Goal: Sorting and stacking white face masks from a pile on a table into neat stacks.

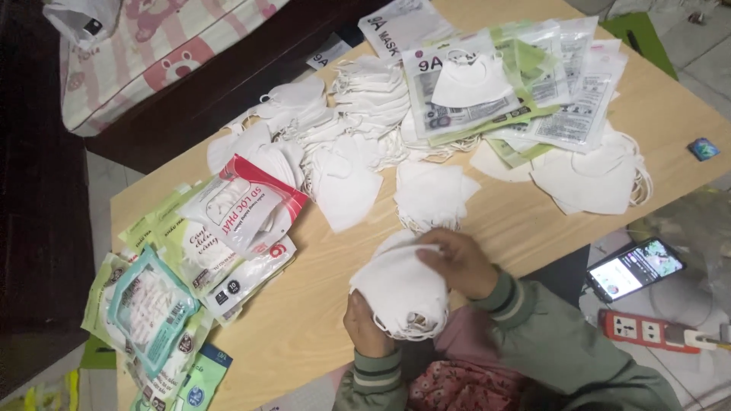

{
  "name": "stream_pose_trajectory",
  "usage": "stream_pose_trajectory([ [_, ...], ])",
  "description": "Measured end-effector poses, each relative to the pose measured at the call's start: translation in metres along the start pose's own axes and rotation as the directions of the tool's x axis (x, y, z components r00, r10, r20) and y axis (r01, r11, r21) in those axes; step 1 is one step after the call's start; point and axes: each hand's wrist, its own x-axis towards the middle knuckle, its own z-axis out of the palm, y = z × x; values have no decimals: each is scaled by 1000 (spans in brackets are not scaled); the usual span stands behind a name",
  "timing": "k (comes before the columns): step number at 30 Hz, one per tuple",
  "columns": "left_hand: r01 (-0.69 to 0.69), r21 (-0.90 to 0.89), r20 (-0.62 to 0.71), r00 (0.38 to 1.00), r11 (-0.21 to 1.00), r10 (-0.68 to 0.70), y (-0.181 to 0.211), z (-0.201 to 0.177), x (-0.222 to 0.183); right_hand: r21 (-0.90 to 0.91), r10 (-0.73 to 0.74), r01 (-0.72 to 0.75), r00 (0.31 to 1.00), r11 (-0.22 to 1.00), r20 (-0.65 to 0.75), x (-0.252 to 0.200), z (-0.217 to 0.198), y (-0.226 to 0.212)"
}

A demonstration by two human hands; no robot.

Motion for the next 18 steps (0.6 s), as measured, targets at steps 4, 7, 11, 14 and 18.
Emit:
stream_pose_trajectory([
  [4, 124, -58, -101, 986, 991, -129, 4, 9, -3, -287, -125, 133, 991, 949, 44, -11, 16, 15],
  [7, 117, -47, -75, 990, 992, -120, 0, 6, -2, -376, -379, 332, 924, 865, -56, -11, 15, 1],
  [11, -102, 104, 10, 995, 989, 101, -7, -4, 0, -272, -448, 378, 850, 885, -277, -11, -2, -25],
  [14, 0, 121, -37, 999, 993, 5, 5, 2, 1, -177, -332, 285, 869, 942, -367, -10, -7, -28],
  [18, -155, 172, 94, 986, 973, 140, 9, -6, 1, -193, -210, 164, 946, 967, -248, -7, 12, -5],
])
